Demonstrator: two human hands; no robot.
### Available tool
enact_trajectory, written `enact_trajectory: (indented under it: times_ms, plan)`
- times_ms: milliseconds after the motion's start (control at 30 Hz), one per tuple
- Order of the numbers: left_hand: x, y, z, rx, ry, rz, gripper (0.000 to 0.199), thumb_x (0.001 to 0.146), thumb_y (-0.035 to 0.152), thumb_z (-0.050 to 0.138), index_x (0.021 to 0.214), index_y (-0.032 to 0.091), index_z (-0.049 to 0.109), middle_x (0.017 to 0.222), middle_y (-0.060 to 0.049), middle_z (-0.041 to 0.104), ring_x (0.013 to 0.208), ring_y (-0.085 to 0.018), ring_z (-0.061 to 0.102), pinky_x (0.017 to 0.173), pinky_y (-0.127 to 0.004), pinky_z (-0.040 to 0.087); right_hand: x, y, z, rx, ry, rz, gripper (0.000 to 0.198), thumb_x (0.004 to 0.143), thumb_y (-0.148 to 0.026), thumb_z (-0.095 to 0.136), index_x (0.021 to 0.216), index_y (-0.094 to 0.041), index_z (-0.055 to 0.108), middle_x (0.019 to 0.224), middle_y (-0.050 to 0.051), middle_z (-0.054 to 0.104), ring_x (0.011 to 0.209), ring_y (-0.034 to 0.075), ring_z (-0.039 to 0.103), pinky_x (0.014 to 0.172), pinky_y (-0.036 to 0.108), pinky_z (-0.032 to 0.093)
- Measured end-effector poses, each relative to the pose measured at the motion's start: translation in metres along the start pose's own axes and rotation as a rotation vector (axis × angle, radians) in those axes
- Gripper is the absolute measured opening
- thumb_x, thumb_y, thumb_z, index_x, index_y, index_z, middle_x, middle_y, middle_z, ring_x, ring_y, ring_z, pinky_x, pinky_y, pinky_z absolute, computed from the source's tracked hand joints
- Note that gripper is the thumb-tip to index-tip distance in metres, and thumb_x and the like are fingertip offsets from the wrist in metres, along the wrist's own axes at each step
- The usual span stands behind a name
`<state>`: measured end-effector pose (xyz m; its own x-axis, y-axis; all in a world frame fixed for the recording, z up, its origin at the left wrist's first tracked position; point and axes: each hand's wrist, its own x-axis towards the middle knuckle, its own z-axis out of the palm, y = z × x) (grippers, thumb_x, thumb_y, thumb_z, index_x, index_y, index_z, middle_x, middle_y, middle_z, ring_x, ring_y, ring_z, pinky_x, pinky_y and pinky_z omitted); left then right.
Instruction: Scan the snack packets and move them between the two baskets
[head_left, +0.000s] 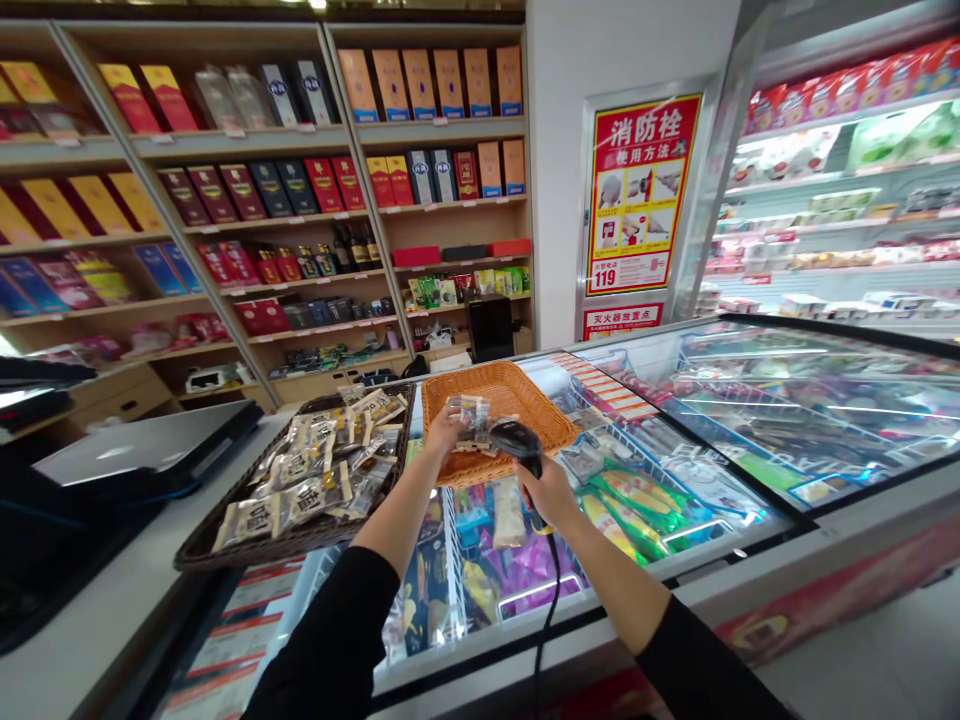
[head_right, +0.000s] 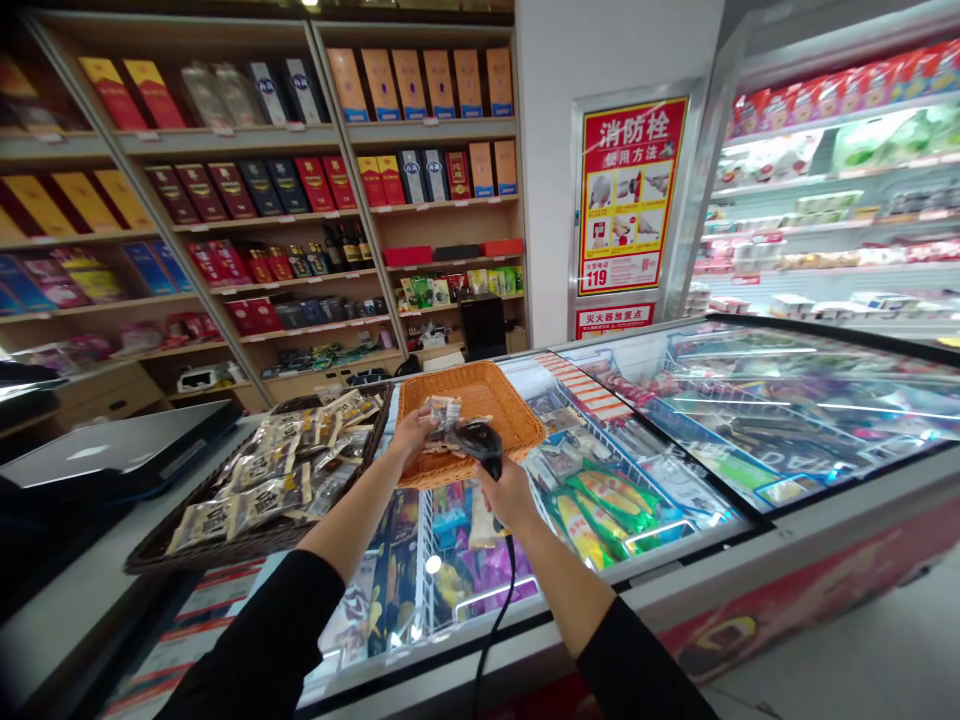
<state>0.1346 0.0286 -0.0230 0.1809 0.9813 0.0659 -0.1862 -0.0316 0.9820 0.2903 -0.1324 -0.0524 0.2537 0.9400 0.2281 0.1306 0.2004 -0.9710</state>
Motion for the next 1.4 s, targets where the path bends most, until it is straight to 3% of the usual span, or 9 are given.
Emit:
enact_trajectory:
  times_ms: [333, 667, 767, 867, 967, 1100, 1200, 1300, 1400]
  plan:
    - [0.0, 0.001, -0.001, -0.197, -0.011, 0.047, 0.033, 0.063, 0.018, 0.075, 0.092, 0.016, 0.06, 0.085, -0.004, 0.07, 0.078, -0.016, 0.067, 0.079, -0.032, 0.053, -0.006, -0.001, 0.007, -0.101, -0.031, -0.008, 0.029, 0.077, -0.049, 0.054, 0.072, -0.021, 0.05, 0.039, -0.007, 0.046, 0.031, 0.013, 0.045, 0.035, 0.023, 0.035]
    - [0.007, -0.006, -0.005, -0.115, -0.004, 0.109, 0.031, 0.067, 0.017, 0.072, 0.096, 0.016, 0.061, 0.089, -0.007, 0.071, 0.091, -0.02, 0.067, 0.089, -0.037, 0.05, -0.001, 0.008, 0.007, -0.037, -0.022, -0.01, 0.032, 0.076, -0.051, 0.057, 0.069, -0.021, 0.049, 0.039, -0.006, 0.047, 0.03, 0.012, 0.045, 0.034, 0.022, 0.036]
    - [0.002, -0.001, 0.001, 0.055, 0.1, 0.238, 0.03, 0.073, 0.012, 0.064, 0.102, 0.016, 0.062, 0.098, -0.009, 0.072, 0.102, -0.022, 0.065, 0.095, -0.04, 0.047, 0.0, 0.009, 0.006, 0.049, -0.034, -0.003, 0.033, 0.075, -0.053, 0.058, 0.072, -0.021, 0.05, 0.042, -0.006, 0.049, 0.03, 0.011, 0.044, 0.033, 0.022, 0.036]
    - [-0.016, 0.017, 0.001, 0.299, 0.231, 0.515, 0.035, 0.08, 0.01, 0.053, 0.112, 0.018, 0.064, 0.115, -0.009, 0.068, 0.115, -0.022, 0.059, 0.103, -0.038, 0.041, 0.0, 0.01, 0.004, 0.105, -0.033, 0.009, 0.036, 0.075, -0.054, 0.058, 0.076, -0.019, 0.052, 0.044, -0.005, 0.051, 0.031, 0.011, 0.044, 0.033, 0.022, 0.037]
    - [-0.045, 0.052, -0.018, 0.635, 0.326, 0.691, 0.041, 0.086, 0.012, 0.044, 0.121, 0.024, 0.062, 0.121, -0.005, 0.066, 0.118, -0.023, 0.056, 0.103, -0.038, 0.041, 0.0, 0.012, 0.002, 0.086, -0.026, 0.002, 0.037, 0.075, -0.055, 0.058, 0.077, -0.019, 0.054, 0.044, -0.004, 0.053, 0.032, 0.012, 0.046, 0.034, 0.023, 0.038]
    - [-0.084, 0.1, -0.076, 1.12, 0.52, 0.751, 0.054, 0.084, 0.005, 0.038, 0.126, 0.03, 0.059, 0.132, 0.001, 0.058, 0.133, -0.021, 0.042, 0.111, -0.042, 0.029, -0.001, 0.013, 0.002, -0.001, -0.033, -0.005, 0.037, 0.076, -0.055, 0.058, 0.075, -0.019, 0.055, 0.044, -0.002, 0.054, 0.033, 0.014, 0.048, 0.036, 0.024, 0.039]
    - [-0.1, 0.113, -0.126, 1.321, 0.722, 0.489, 0.049, 0.082, 0.007, 0.042, 0.124, 0.026, 0.059, 0.133, -0.005, 0.057, 0.129, -0.025, 0.046, 0.107, -0.043, 0.033, -0.002, 0.012, 0.003, -0.016, -0.026, 0.013, 0.038, 0.074, -0.056, 0.06, 0.072, -0.019, 0.054, 0.044, -0.002, 0.054, 0.033, 0.014, 0.049, 0.035, 0.024, 0.038]
    - [-0.107, 0.109, -0.157, 1.431, 0.605, 0.152, 0.039, 0.082, 0.018, 0.051, 0.119, 0.024, 0.061, 0.122, -0.01, 0.064, 0.114, -0.029, 0.058, 0.096, -0.044, 0.042, -0.003, 0.011, 0.003, 0.001, -0.014, 0.011, 0.037, 0.073, -0.057, 0.06, 0.072, -0.02, 0.053, 0.042, -0.003, 0.052, 0.032, 0.014, 0.047, 0.035, 0.025, 0.038]
    - [-0.107, 0.107, -0.155, 1.454, 0.589, 0.231, 0.035, 0.085, 0.024, 0.049, 0.118, 0.022, 0.061, 0.122, -0.012, 0.063, 0.113, -0.029, 0.057, 0.097, -0.044, 0.041, -0.004, 0.009, 0.002, 0.011, -0.022, 0.012, 0.037, 0.073, -0.056, 0.06, 0.073, -0.019, 0.054, 0.042, -0.004, 0.052, 0.032, 0.014, 0.047, 0.036, 0.025, 0.039]
